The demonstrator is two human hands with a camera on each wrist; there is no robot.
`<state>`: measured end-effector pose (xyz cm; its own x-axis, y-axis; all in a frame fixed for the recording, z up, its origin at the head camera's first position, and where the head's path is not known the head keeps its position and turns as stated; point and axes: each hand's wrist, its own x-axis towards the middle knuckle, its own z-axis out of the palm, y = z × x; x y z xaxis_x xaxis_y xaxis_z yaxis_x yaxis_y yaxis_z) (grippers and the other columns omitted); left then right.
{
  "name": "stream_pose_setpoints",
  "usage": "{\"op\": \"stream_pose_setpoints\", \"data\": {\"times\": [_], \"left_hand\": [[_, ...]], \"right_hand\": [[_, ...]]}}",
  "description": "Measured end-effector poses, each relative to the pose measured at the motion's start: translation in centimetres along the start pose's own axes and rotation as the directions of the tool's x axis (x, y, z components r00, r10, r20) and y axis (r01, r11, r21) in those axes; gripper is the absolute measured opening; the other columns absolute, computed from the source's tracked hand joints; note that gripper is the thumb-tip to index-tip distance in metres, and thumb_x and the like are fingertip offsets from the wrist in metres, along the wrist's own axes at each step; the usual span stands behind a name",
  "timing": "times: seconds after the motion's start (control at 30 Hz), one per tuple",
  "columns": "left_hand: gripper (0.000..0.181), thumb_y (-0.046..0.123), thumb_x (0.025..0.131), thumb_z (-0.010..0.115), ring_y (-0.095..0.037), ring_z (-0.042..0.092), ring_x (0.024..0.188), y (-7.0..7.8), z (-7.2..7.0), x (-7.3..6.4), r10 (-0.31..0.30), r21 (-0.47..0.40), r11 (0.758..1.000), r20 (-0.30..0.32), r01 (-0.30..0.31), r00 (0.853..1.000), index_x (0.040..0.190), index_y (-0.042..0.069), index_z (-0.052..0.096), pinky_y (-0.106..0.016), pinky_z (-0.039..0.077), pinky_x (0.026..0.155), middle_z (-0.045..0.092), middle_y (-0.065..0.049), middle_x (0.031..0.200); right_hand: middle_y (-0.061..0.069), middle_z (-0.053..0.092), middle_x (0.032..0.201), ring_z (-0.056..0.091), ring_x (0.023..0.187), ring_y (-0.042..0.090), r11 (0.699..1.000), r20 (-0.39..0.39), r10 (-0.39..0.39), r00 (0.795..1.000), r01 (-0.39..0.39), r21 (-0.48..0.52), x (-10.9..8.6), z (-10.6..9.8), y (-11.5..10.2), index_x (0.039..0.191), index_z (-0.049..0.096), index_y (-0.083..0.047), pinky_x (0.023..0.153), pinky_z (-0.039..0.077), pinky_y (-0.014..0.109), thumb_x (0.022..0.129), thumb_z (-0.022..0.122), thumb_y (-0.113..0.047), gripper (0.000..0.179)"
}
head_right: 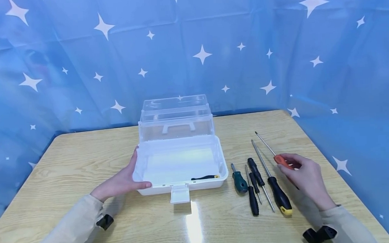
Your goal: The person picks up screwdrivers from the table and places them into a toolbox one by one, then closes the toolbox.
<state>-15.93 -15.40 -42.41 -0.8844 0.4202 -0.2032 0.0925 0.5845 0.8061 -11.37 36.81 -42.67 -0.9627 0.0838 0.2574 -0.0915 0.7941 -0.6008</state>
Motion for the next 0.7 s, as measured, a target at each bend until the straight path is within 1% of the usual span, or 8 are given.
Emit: {"op": "stream_pose_setpoints", "data": {"times": [0.07, 0.1, 0.2, 0.27, 0.33, 0.43, 0.7], "left_hand": [[0.131, 0.046, 0.076, 0.08, -0.039, 0.009, 0.143, 0.0, 0.0, 0.0, 0.006, 0.002, 1.0, 0.0, -0.006, 1.0, 0.15, 0.018, -0.025, -0.059, 0.02, 0.108, -0.008, -0.017, 0.159], [0.132, 0.046, 0.076, 0.08, -0.039, 0.008, 0.143, 0.0, 0.0, 0.0, 0.007, 0.001, 1.0, 0.0, -0.007, 1.0, 0.15, 0.018, -0.025, -0.059, 0.02, 0.108, -0.009, -0.017, 0.159], [0.132, 0.045, 0.076, 0.081, -0.039, 0.009, 0.143, -0.1, 0.0, 0.0, 0.009, -0.003, 1.0, -0.003, -0.009, 1.0, 0.15, 0.018, -0.025, -0.058, 0.02, 0.108, -0.008, -0.017, 0.159], [0.131, 0.045, 0.076, 0.08, -0.04, 0.009, 0.143, -0.1, 0.0, 0.0, 0.015, -0.004, 1.0, -0.001, -0.015, 1.0, 0.15, 0.017, -0.025, -0.059, 0.02, 0.108, -0.008, -0.018, 0.159], [0.131, 0.044, 0.076, 0.08, -0.039, 0.01, 0.143, -0.1, 0.1, 0.0, 0.014, -0.008, 1.0, -0.003, -0.014, 1.0, 0.15, 0.018, -0.025, -0.059, 0.021, 0.108, -0.008, -0.017, 0.159], [0.131, 0.044, 0.077, 0.08, -0.04, 0.01, 0.142, -0.1, 0.0, 0.0, 0.017, -0.008, 1.0, -0.003, -0.017, 1.0, 0.15, 0.018, -0.025, -0.06, 0.021, 0.107, -0.007, -0.018, 0.159], [0.13, 0.044, 0.077, 0.08, -0.04, 0.01, 0.142, 0.1, 0.0, -0.2, 0.017, -0.003, 1.0, 0.001, -0.017, 1.0, 0.15, 0.017, -0.025, -0.059, 0.021, 0.108, -0.008, -0.018, 0.159]], "right_hand": [[0.019, 0.068, 0.096, 0.051, 0.072, -0.011, 1.0, -0.007, -0.008, 1.0, 0.008, 0.011, 0.1, 0.1, -0.2, 0.116, 0.067, 0.001, 0.049, 0.044, 0.022, 0.086, 0.074, -0.017, 0.036], [0.016, 0.069, 0.095, 0.052, 0.072, -0.011, 1.0, -0.011, -0.014, 1.0, 0.015, 0.018, 0.2, 0.1, -0.3, 0.116, 0.067, 0.001, 0.049, 0.044, 0.022, 0.086, 0.074, -0.017, 0.035], [-0.001, 0.069, 0.091, 0.055, 0.072, -0.007, 0.998, -0.009, -0.016, 1.0, 0.017, 0.054, 0.4, 0.3, -0.6, 0.115, 0.068, 0.0, 0.05, 0.045, 0.022, 0.086, 0.075, -0.018, 0.035], [-0.012, 0.067, 0.089, 0.057, 0.072, -0.004, 0.996, 0.01, -0.003, 1.0, 0.002, 0.09, 0.5, 0.4, -0.8, 0.117, 0.067, 0.001, 0.051, 0.046, 0.023, 0.087, 0.074, -0.019, 0.037], [-0.018, 0.065, 0.089, 0.058, 0.073, -0.002, 0.993, 0.036, 0.013, 0.999, -0.018, 0.12, 0.5, 0.5, -1.1, 0.118, 0.066, 0.002, 0.052, 0.047, 0.024, 0.088, 0.073, -0.022, 0.039], [-0.018, 0.065, 0.09, 0.06, 0.073, 0.0, 0.989, 0.061, 0.024, 0.998, -0.033, 0.144, 0.6, 0.7, -1.5, 0.119, 0.065, 0.002, 0.053, 0.047, 0.025, 0.089, 0.072, -0.023, 0.04], [-0.013, 0.066, 0.094, 0.059, 0.076, 0.0, 0.988, 0.078, 0.003, 0.997, -0.015, 0.153, 0.9, 0.9, -2.3, 0.121, 0.065, 0.0, 0.055, 0.048, 0.025, 0.09, 0.071, -0.024, 0.04]]}}
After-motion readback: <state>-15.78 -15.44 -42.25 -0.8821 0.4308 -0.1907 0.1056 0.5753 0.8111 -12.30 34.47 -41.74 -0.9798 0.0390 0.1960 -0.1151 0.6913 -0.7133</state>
